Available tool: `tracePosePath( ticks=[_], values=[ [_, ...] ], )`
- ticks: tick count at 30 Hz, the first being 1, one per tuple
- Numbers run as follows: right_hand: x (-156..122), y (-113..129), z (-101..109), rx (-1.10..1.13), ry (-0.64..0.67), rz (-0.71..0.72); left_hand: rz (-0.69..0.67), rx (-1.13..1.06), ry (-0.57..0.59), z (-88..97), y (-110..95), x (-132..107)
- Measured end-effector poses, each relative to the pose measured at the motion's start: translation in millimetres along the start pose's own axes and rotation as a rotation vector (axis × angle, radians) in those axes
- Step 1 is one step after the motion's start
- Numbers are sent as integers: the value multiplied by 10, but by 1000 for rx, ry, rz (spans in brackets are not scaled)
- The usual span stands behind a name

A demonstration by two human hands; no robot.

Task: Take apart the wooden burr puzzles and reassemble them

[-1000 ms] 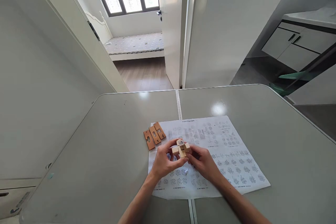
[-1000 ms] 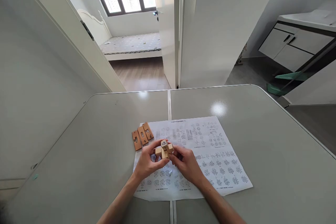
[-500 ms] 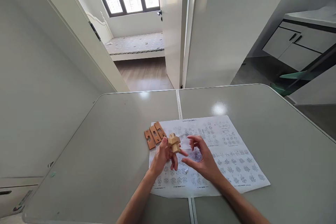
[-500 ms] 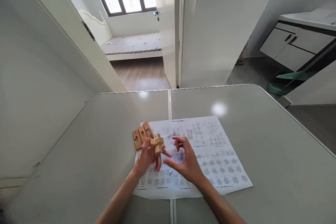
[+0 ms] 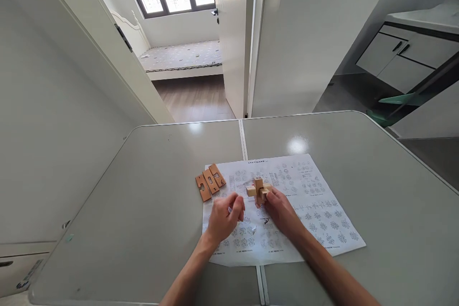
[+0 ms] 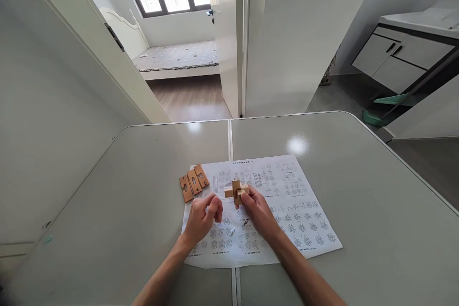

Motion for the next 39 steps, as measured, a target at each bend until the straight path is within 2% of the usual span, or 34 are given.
tracePosePath(
  ticks=[3,5,7,12,18,21,23,27,30,39],
  values=[
    [17,-12,-26,157,52,8,-201,321,-213,147,-293,-80],
    [18,-27,-56,167,84,-18,-295,396,-261,144,-398,-120],
    [14,-45,-85,122,109,-52,-327,412,-242,105,-412,-119],
    [9,-14,-169,-46,178,-83,-310,378,-119,-21,-326,-89],
    [20,78,-241,-164,232,-31,-357,404,-151,-28,-387,-135],
    [15,90,-217,-154,210,0,-320,364,-133,-8,-393,-99],
    [10,65,-213,-114,213,-14,-257,263,-96,8,-343,-50],
    [10,56,-233,-101,227,-51,-103,-11,-66,62,-150,10],
    [11,99,-279,-154,250,-42,-13,-125,-47,58,-21,17],
    [-18,158,-274,-425,171,34,21,-181,-10,21,12,20]
  ],
)
Point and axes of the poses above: each hand's wrist, its own x-axis towards the middle knuckle, its own z-axis out of the back of the hand, y = z × x, the point moved 10 cm from there along x, towards the middle knuckle, and after that the axes turned 11 degrees about y, right-handed, at the moved point
